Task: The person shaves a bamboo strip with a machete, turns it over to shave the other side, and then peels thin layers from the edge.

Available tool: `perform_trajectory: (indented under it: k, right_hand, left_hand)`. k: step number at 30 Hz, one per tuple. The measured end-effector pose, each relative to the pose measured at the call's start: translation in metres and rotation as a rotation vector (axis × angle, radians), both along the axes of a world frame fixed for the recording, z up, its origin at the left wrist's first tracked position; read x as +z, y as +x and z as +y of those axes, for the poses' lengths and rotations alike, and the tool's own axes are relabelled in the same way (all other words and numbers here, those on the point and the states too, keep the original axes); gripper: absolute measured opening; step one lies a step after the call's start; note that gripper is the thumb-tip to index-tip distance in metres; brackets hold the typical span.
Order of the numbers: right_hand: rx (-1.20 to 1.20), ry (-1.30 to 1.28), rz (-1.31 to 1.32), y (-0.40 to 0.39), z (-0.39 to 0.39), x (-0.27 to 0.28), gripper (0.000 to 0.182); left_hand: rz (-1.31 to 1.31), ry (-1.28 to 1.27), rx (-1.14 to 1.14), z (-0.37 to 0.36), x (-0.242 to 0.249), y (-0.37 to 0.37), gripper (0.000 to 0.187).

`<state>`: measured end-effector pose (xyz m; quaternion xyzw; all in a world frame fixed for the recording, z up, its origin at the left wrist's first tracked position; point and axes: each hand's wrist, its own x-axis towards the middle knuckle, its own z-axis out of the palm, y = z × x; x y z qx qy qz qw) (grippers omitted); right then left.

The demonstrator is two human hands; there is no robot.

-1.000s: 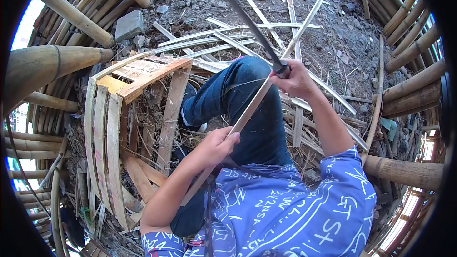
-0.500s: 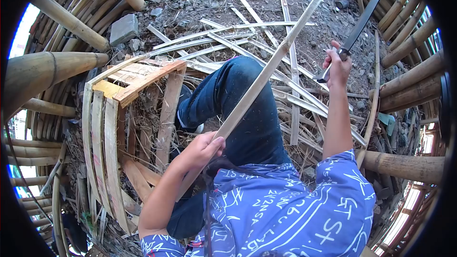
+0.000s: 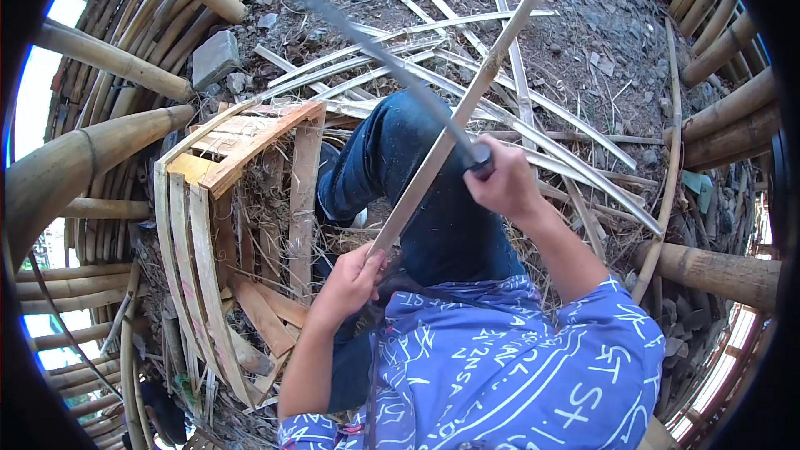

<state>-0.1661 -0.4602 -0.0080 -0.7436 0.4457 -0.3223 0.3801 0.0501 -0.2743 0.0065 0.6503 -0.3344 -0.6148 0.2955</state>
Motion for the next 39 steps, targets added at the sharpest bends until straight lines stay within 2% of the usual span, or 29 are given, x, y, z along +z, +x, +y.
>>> perform_trajectory:
  k: [2,6,11,13,17,21,23,27,29,30,32,34,36,38,39]
  right_hand:
    - [0.154,-0.209,0.144,0.005,0.005,0.005,0.018]
    - [0.17,-0.236,0.296,0.01,0.002,0.006,0.016]
    - [0.142,-0.273,0.424,0.01,-0.018,0.012,0.015]
    - [0.151,-0.349,0.531,0.01,-0.032,0.008,0.017]
    - [0.044,-0.36,0.589,0.017,-0.061,0.009,0.015]
    - [-0.086,-0.324,0.571,0.016,-0.102,0.016,0.015]
    - [-0.12,-0.398,0.601,0.014,-0.113,0.018,0.014]
    - [-0.098,-0.429,0.577,0.016,-0.101,0.025,0.011]
    - [-0.033,-0.378,0.431,0.02,-0.086,0.022,0.009]
    - [0.026,-0.326,0.334,0.02,-0.074,0.018,0.008]
    - [0.119,-0.301,0.318,0.021,-0.05,0.019,0.011]
    - [0.175,-0.373,0.403,0.021,-0.046,0.017,0.013]
    - [0.223,-0.439,0.495,0.019,-0.044,0.017,0.015]
    - [0.242,-0.431,0.61,0.02,-0.056,0.02,0.018]
    - [0.216,-0.434,0.585,0.02,-0.062,0.02,0.017]
  left_hand:
    - [0.002,-0.03,0.036,0.001,-0.001,-0.01,0.028]
    - [-0.077,-0.022,0.09,-0.004,0.001,-0.03,0.028]
    - [-0.264,-0.153,0.113,-0.015,-0.004,-0.037,0.027]
    - [-0.227,-0.124,0.133,-0.017,0.003,-0.037,0.028]
    - [-0.113,-0.101,0.22,-0.008,-0.001,-0.038,0.029]
    - [-0.115,-0.091,0.229,-0.003,0.005,-0.042,0.031]
    - [-0.054,-0.083,0.24,-0.002,0.006,-0.043,0.028]
    - [0.108,-0.05,0.264,0.002,0.001,-0.036,0.033]
    - [0.322,0.006,0.266,0.002,-0.002,-0.029,0.039]
    - [0.316,0.006,0.274,0.001,-0.003,-0.026,0.039]
    - [0.398,0.006,0.229,-0.001,-0.005,-0.019,0.042]
    - [0.412,0.005,0.224,-0.005,-0.004,-0.018,0.043]
    - [0.148,-0.025,0.22,-0.008,0.003,-0.023,0.044]
    - [0.162,-0.027,0.217,-0.006,0.003,-0.025,0.045]
    - [0.136,-0.04,0.217,-0.003,0.003,-0.025,0.045]
